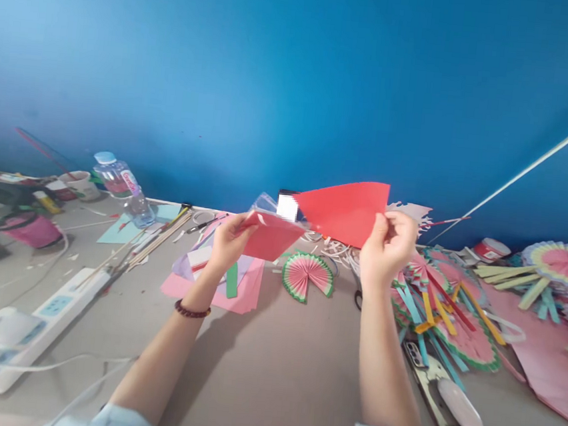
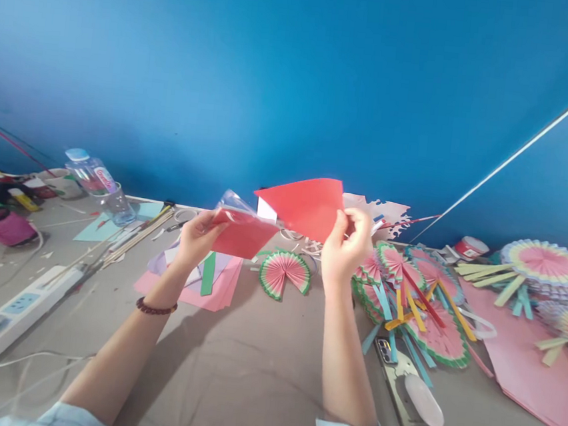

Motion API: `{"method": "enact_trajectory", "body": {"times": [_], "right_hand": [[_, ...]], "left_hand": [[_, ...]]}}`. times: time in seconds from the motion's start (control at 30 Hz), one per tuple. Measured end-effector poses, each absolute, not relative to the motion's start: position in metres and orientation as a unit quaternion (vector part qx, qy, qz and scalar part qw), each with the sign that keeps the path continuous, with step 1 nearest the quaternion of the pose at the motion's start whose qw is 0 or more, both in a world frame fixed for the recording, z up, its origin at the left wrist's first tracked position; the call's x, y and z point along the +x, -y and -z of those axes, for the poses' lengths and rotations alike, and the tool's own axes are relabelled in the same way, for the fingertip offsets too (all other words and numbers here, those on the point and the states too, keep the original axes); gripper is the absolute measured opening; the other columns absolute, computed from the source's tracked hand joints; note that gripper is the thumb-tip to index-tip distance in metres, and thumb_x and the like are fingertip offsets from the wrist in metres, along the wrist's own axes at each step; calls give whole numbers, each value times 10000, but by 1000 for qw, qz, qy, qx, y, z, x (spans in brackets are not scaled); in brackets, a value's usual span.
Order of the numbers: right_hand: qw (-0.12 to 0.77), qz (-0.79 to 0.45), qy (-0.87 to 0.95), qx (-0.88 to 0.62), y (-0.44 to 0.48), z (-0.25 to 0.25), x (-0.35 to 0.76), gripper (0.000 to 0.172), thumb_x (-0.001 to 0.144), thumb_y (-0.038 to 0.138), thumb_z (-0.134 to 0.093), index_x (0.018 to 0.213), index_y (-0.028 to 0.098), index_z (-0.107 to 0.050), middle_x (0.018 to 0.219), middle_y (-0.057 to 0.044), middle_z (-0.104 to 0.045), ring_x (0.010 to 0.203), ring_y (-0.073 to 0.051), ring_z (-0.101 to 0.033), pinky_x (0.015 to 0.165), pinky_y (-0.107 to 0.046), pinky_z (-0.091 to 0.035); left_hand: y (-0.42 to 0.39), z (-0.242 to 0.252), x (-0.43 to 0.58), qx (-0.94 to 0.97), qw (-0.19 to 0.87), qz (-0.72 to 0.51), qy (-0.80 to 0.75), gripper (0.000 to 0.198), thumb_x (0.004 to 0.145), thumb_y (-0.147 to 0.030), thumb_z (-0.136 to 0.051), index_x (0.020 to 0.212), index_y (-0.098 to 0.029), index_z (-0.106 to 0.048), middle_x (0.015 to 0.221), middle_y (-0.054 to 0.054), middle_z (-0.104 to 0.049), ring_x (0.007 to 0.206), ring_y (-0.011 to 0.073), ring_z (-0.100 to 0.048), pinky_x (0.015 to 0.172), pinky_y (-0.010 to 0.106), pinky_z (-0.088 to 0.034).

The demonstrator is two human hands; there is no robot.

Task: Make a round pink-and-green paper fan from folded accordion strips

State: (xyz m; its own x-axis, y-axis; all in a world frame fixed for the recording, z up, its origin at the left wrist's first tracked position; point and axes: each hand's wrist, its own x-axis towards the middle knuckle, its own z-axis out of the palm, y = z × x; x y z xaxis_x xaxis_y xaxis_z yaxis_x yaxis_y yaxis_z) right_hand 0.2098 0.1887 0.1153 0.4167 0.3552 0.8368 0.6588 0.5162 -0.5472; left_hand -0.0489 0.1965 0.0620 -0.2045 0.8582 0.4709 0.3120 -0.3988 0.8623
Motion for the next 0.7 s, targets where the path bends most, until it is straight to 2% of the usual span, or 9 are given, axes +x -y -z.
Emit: {"method": "enact_trajectory", "body": {"times": [0.1, 0.27, 0.4, 0.53, 0.7], "right_hand": [[724, 106, 492, -472, -192, -118, 221, 235, 875, 422, -478, 892, 194, -532, 826, -65, -554, 752, -182, -583, 677, -325, -491], [730, 46, 496, -468, -199, -113, 226, 240, 841, 426, -516, 875, 190, -531, 813, -48, -567, 729, -163, -587, 623, -287, -476], [723, -64, 506, -467, -206, -104, 222, 245, 786, 408, -581, 861, 177, -548, 765, -25, -595, 691, -147, -587, 615, -266, -463], [703, -183, 512, -459, -210, -99, 220, 259, 732, 406, -630, 838, 181, -559, 727, -16, -624, 679, -154, -599, 616, -267, -470], [682, -269, 503, -457, -210, -97, 216, 269, 692, 398, -669, 822, 188, -565, 638, 8, -617, 583, -144, -588, 548, -252, -469]], "left_hand": [[-207, -50, -53, 467, 261, -697, -477, 231, 723, -342, -605, 885, -179, -626, 867, 22, -688, 811, 174, -639, 719, 266, -501], [-223, -27, -68, 299, 235, -804, -458, 207, 672, -341, -631, 796, -193, -554, 794, -6, -651, 763, 140, -636, 723, 273, -507], [-229, -9, -82, 226, 283, -791, -494, 212, 662, -336, -617, 800, -204, -526, 767, 10, -645, 738, 160, -651, 671, 300, -529], [-231, 1, -84, 165, 332, -761, -532, 163, 675, -256, -612, 813, -216, -536, 772, 32, -659, 716, 173, -660, 636, 311, -535], [-233, 9, -83, 237, 328, -714, -572, 188, 701, -293, -578, 858, -196, -539, 756, 53, -652, 696, 202, -665, 656, 364, -532]]}}
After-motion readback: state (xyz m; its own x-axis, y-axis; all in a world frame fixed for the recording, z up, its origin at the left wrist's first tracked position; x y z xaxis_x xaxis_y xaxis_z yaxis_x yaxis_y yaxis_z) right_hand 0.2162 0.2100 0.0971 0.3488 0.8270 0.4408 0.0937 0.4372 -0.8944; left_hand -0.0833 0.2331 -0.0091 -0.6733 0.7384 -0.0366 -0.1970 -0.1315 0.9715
